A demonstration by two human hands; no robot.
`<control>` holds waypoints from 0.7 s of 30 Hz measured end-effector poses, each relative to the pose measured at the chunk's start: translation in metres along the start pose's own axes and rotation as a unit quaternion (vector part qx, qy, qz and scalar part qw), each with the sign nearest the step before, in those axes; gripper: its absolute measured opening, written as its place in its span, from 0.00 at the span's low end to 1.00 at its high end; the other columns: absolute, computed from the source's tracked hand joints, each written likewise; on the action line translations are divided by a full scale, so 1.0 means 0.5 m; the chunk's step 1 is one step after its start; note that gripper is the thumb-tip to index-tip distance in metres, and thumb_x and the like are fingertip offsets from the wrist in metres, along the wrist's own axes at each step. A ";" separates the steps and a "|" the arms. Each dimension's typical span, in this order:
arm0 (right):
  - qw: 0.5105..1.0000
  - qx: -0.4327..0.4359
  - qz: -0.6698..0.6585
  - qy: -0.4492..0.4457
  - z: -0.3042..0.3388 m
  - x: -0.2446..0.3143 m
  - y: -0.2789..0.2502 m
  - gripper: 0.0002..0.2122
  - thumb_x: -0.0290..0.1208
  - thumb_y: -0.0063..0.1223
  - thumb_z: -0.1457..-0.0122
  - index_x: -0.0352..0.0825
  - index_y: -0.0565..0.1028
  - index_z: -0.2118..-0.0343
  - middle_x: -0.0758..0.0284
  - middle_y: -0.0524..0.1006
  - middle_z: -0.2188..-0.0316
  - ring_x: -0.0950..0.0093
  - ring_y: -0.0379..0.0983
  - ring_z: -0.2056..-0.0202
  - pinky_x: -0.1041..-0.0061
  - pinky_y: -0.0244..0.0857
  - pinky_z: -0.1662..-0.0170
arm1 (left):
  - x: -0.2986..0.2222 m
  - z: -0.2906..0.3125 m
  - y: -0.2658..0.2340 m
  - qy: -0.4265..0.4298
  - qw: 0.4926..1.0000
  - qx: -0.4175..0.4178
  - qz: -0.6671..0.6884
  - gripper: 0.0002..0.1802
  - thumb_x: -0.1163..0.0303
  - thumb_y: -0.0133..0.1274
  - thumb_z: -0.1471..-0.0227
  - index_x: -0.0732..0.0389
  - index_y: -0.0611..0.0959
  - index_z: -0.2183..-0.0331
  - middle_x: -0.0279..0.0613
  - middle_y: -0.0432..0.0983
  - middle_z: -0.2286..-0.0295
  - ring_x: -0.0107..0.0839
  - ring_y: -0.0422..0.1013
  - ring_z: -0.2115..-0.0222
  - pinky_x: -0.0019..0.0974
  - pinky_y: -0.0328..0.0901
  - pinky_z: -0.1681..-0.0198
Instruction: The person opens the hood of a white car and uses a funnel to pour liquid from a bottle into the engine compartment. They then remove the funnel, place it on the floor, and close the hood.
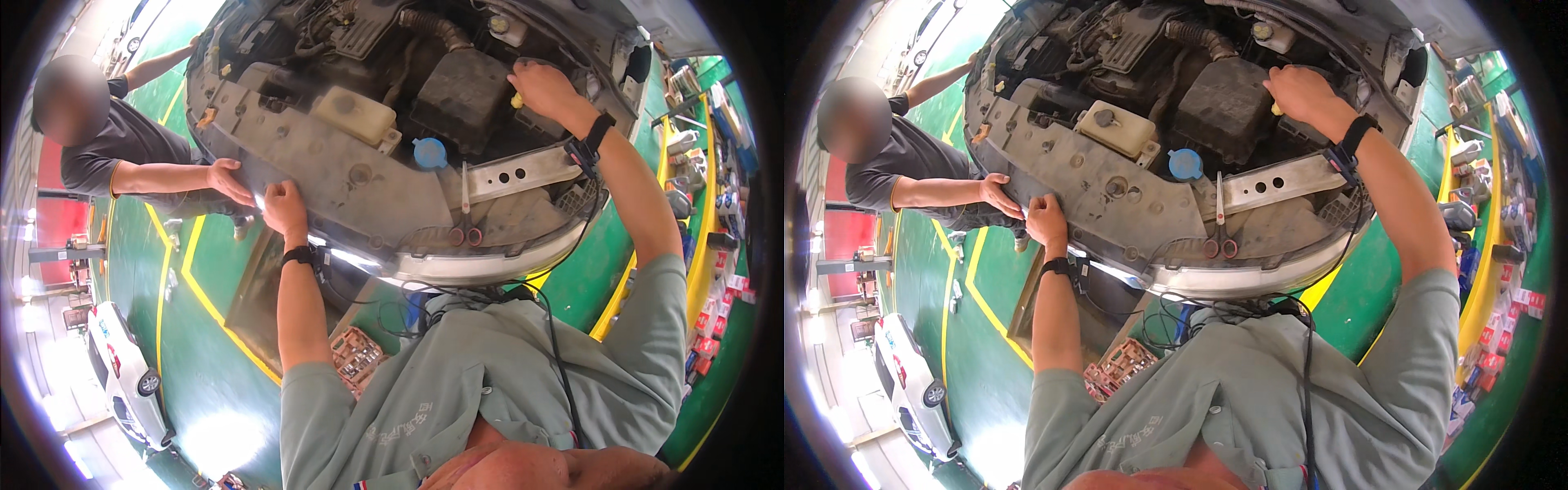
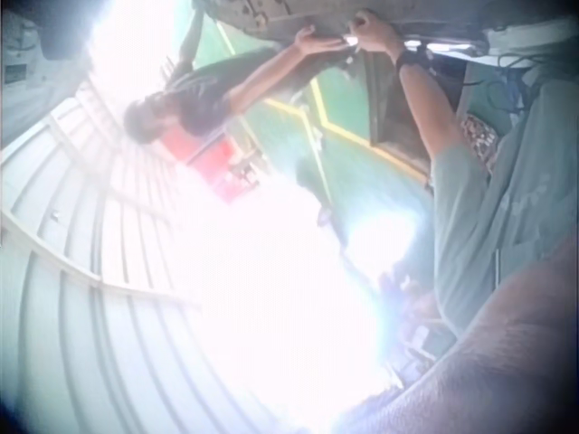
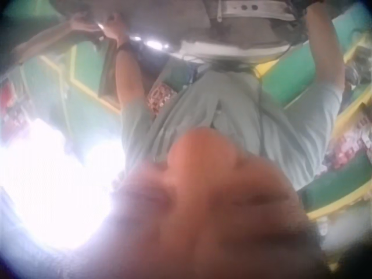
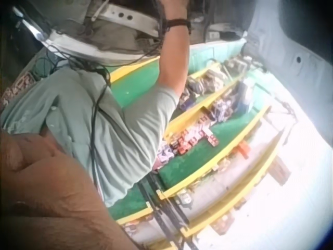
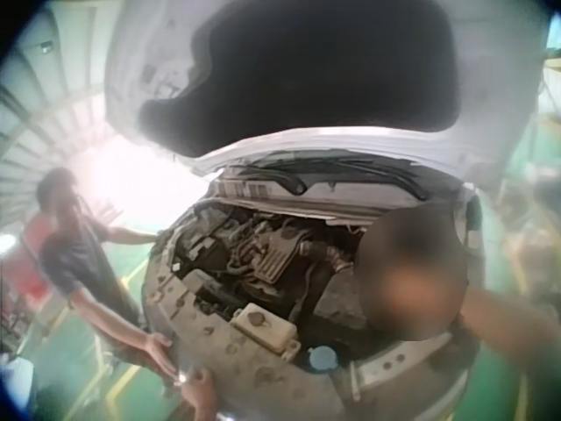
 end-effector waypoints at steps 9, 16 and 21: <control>0.999 -0.039 -0.025 -0.013 0.011 0.034 -0.037 0.11 0.31 0.54 0.41 0.31 0.70 0.61 0.53 0.74 0.58 0.53 0.76 0.57 0.55 0.72 0.56 | 0.016 -0.006 0.006 0.001 1.000 -0.001 0.022 0.15 0.57 0.52 0.52 0.58 0.79 0.80 0.47 0.78 0.79 0.54 0.74 0.75 0.52 0.66 0.69; 0.987 -0.075 -0.058 -0.129 0.010 0.011 -0.024 0.12 0.38 0.52 0.38 0.33 0.71 0.59 0.52 0.76 0.59 0.51 0.77 0.57 0.53 0.72 0.57 | 0.018 -0.009 0.012 0.018 1.000 -0.025 0.002 0.16 0.55 0.51 0.50 0.57 0.82 0.77 0.49 0.79 0.77 0.56 0.75 0.73 0.53 0.67 0.68; 1.000 -0.004 0.009 -0.023 -0.027 -0.017 0.024 0.12 0.29 0.54 0.43 0.36 0.69 0.57 0.58 0.74 0.56 0.54 0.75 0.56 0.55 0.70 0.55 | 0.030 -0.008 0.019 0.026 0.999 -0.009 -0.041 0.18 0.53 0.51 0.48 0.58 0.82 0.76 0.50 0.81 0.75 0.54 0.77 0.73 0.53 0.69 0.68</control>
Point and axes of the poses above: each hand's wrist, its own z-axis away from the middle knuckle, its own y-axis out of the palm, x = y × z, the point moved 8 cm from there along -z, towards the middle knuckle
